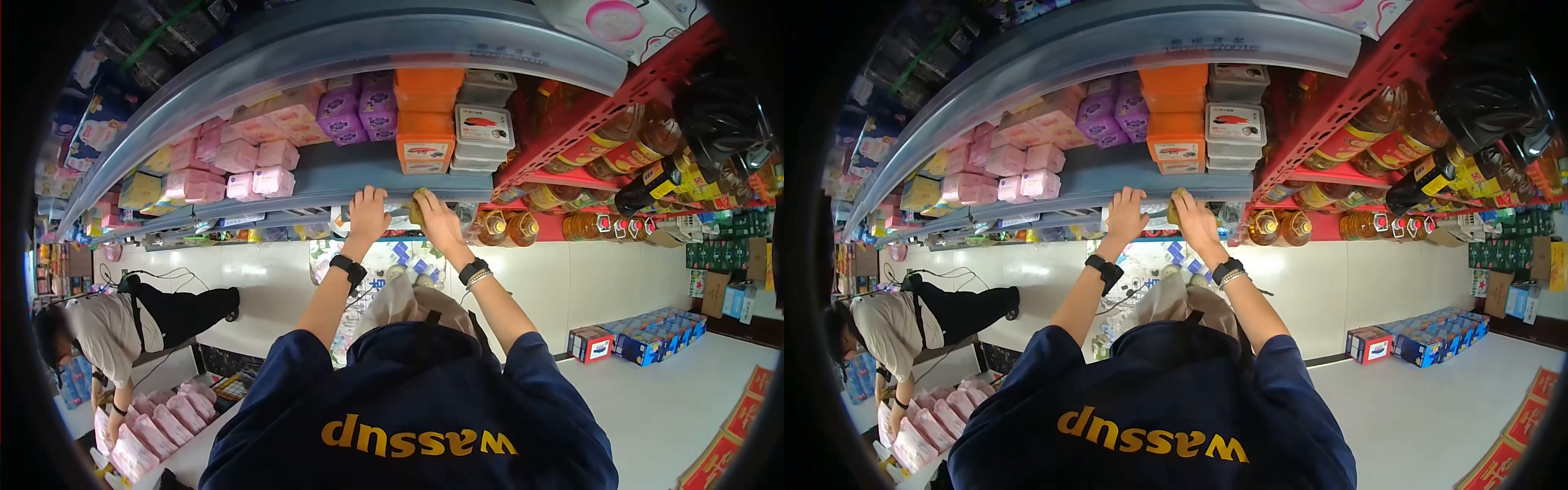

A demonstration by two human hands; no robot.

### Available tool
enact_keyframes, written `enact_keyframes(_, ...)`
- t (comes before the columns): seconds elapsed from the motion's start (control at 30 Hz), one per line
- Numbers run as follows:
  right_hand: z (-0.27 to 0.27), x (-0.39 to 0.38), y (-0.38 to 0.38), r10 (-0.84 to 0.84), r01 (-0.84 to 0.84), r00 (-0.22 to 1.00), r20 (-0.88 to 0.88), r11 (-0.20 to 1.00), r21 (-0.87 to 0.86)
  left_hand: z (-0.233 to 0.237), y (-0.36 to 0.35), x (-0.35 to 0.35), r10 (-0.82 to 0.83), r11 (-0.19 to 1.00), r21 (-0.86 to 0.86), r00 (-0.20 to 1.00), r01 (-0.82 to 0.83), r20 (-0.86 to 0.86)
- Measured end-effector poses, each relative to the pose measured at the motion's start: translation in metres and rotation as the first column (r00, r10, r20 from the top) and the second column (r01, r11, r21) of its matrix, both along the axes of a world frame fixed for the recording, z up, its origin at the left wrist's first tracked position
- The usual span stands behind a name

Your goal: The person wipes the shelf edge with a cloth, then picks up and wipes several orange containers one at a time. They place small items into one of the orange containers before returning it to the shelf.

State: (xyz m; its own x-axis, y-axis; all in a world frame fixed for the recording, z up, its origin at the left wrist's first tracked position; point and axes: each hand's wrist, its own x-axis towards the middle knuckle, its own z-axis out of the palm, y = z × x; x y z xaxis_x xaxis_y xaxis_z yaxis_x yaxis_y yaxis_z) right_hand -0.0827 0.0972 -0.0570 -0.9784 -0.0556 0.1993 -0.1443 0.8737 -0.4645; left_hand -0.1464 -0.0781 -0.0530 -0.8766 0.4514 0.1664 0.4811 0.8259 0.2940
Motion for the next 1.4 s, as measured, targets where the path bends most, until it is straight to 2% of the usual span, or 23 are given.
enact_keyframes(0.13, 0.012, -0.003, -0.004, 0.001, -0.004, 0.995, -0.103, 1.000, -0.029, 0.002, 0.002, -0.002, 0.027, 0.999, -0.022, 0.997, -0.026, 0.069)
enact_keyframes(0.2, 0.022, -0.003, -0.006, 0.052, -0.052, 0.999, -0.009, 0.994, -0.091, 0.000, 0.002, 0.001, 0.023, 0.998, -0.054, 0.995, -0.018, 0.097)
enact_keyframes(0.3, 0.020, -0.013, -0.014, 0.114, -0.105, 0.992, 0.048, 0.982, -0.157, 0.000, 0.004, -0.001, 0.029, 0.998, -0.052, 0.999, -0.027, 0.034)
enact_keyframes(0.37, 0.016, -0.017, -0.022, 0.150, -0.140, 0.987, 0.048, 0.976, -0.167, 0.003, 0.004, -0.002, 0.041, 0.994, -0.104, 0.992, -0.029, 0.119)
enact_keyframes(0.47, 0.007, -0.022, -0.035, 0.168, -0.161, 0.986, 0.024, 0.973, -0.167, -0.002, 0.002, -0.003, 0.031, 0.990, -0.138, 0.996, -0.019, 0.082)
enact_keyframes(0.6, 0.009, -0.024, -0.043, 0.079, -0.073, 0.995, 0.069, 0.994, -0.079, -0.004, 0.003, -0.004, 0.042, 0.991, -0.128, 0.993, -0.028, 0.107)
enact_keyframes(0.67, 0.017, -0.027, -0.043, 0.035, -0.023, 0.982, 0.185, 0.998, -0.062, -0.003, 0.004, -0.006, 0.074, 0.984, -0.174, 0.984, -0.045, 0.160)
enact_keyframes(0.7, 0.015, -0.028, -0.042, 0.036, -0.024, 0.983, 0.181, 0.998, -0.064, 0.003, 0.003, -0.006, 0.075, 0.983, -0.176, 0.985, -0.047, 0.157)
enact_keyframes(0.8, 0.005, -0.025, -0.023, -0.006, 0.002, 0.989, 0.149, 1.000, 0.027, 0.012, 0.002, -0.006, 0.065, 0.988, -0.154, 0.964, -0.025, 0.259)
enact_keyframes(0.87, -0.011, -0.019, 0.000, -0.110, 0.105, 0.994, 0.017, 0.979, 0.177, 0.008, 0.002, -0.009, 0.079, 0.985, -0.171, 0.958, -0.032, 0.276)
enact_keyframes(0.9, -0.014, -0.013, 0.015, -0.112, 0.106, 0.994, 0.020, 0.978, 0.180, 0.008, 0.002, -0.009, 0.076, 0.985, -0.168, 0.957, -0.029, 0.280)
enact_keyframes(0.97, -0.017, -0.001, 0.045, -0.089, 0.130, 0.984, -0.155, 0.951, 0.279, 0.010, 0.002, -0.009, 0.076, 0.987, -0.161, 0.954, -0.030, 0.291)
enact_keyframes(1.0, -0.017, 0.002, 0.056, -0.090, 0.130, 0.984, -0.152, 0.950, 0.282, 0.009, 0.002, -0.008, 0.074, 0.987, -0.158, 0.953, -0.028, 0.294)
enact_keyframes(1.1, -0.011, 0.007, 0.078, 0.008, 0.067, 0.986, -0.165, 0.896, 0.440, 0.005, 0.000, -0.008, 0.080, 0.985, -0.170, 0.965, -0.038, 0.249)
enact_keyframes(1.23, -0.010, 0.015, 0.103, -0.008, 0.096, 0.976, -0.216, 0.910, 0.403, 0.007, 0.001, -0.014, 0.078, 0.982, -0.186, 0.957, -0.026, 0.279)
enact_keyframes(1.4, -0.013, 0.030, 0.143, -0.074, 0.140, 0.982, -0.173, 0.902, 0.409, 0.008, 0.001, -0.012, 0.077, 0.983, -0.184, 0.947, -0.019, 0.313)
